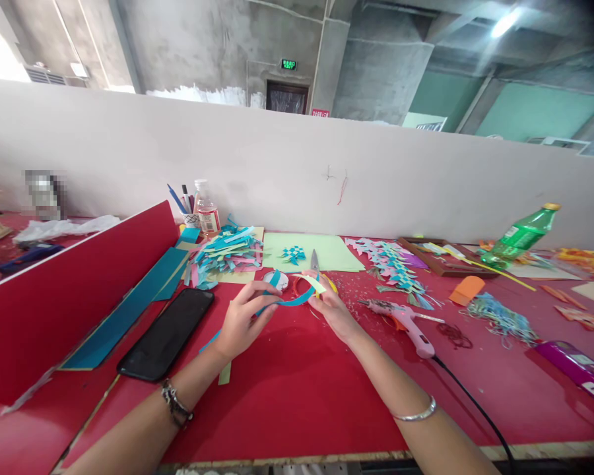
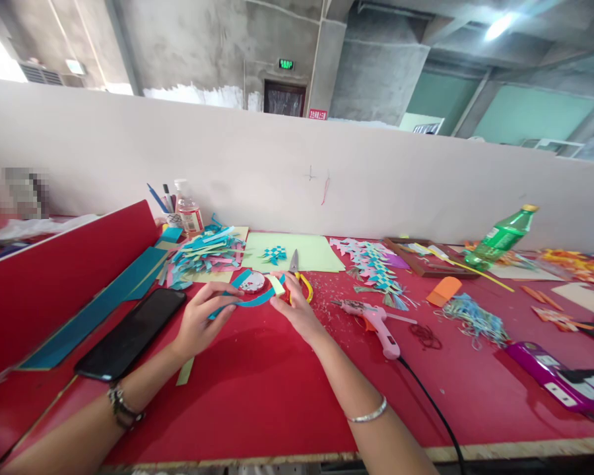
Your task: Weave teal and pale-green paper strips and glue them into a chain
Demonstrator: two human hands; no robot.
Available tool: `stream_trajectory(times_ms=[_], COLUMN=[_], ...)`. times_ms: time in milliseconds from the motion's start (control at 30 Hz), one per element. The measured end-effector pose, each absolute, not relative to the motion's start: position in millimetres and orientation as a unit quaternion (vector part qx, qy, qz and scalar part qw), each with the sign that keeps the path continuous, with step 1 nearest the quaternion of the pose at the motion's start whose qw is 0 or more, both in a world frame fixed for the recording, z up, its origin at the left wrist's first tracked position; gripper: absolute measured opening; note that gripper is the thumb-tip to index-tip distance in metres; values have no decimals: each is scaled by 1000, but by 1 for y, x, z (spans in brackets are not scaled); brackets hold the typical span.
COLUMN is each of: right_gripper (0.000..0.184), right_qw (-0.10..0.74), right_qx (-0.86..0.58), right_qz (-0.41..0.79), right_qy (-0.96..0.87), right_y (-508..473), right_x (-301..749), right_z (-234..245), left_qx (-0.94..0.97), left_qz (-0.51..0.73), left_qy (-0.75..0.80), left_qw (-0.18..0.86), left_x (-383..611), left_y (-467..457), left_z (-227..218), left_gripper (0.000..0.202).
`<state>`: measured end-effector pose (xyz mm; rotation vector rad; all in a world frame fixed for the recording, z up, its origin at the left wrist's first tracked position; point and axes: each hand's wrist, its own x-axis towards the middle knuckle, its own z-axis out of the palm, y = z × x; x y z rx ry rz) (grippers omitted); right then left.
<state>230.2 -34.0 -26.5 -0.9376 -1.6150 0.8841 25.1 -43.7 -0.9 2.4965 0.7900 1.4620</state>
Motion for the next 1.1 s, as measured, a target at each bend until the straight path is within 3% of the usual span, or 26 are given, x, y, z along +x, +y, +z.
stream_trajectory(times_ms=[100, 467, 900, 1100], right_gripper=[35, 27, 37, 39], right_qw=[517, 521, 494, 448], right_qx=[-381, -307, -344, -354], right_qz=[373, 512, 546, 553], right_qy=[-670, -610, -582, -607], right_y=[-34, -42, -51, -54], right_x=[232, 221, 213, 212], right_z=[-25, -16, -13, -9], left_qx=[827, 801, 726, 723], left_qz=[492, 505, 510, 499], left_qy=[263, 294, 336, 342], left_qw=[71, 130, 316, 333], left_x=[25, 29, 34, 36], left_y=[-43, -42, -32, -35], left_z=[-1, -4, -17, -10], left_gripper=[15, 14, 20, 22])
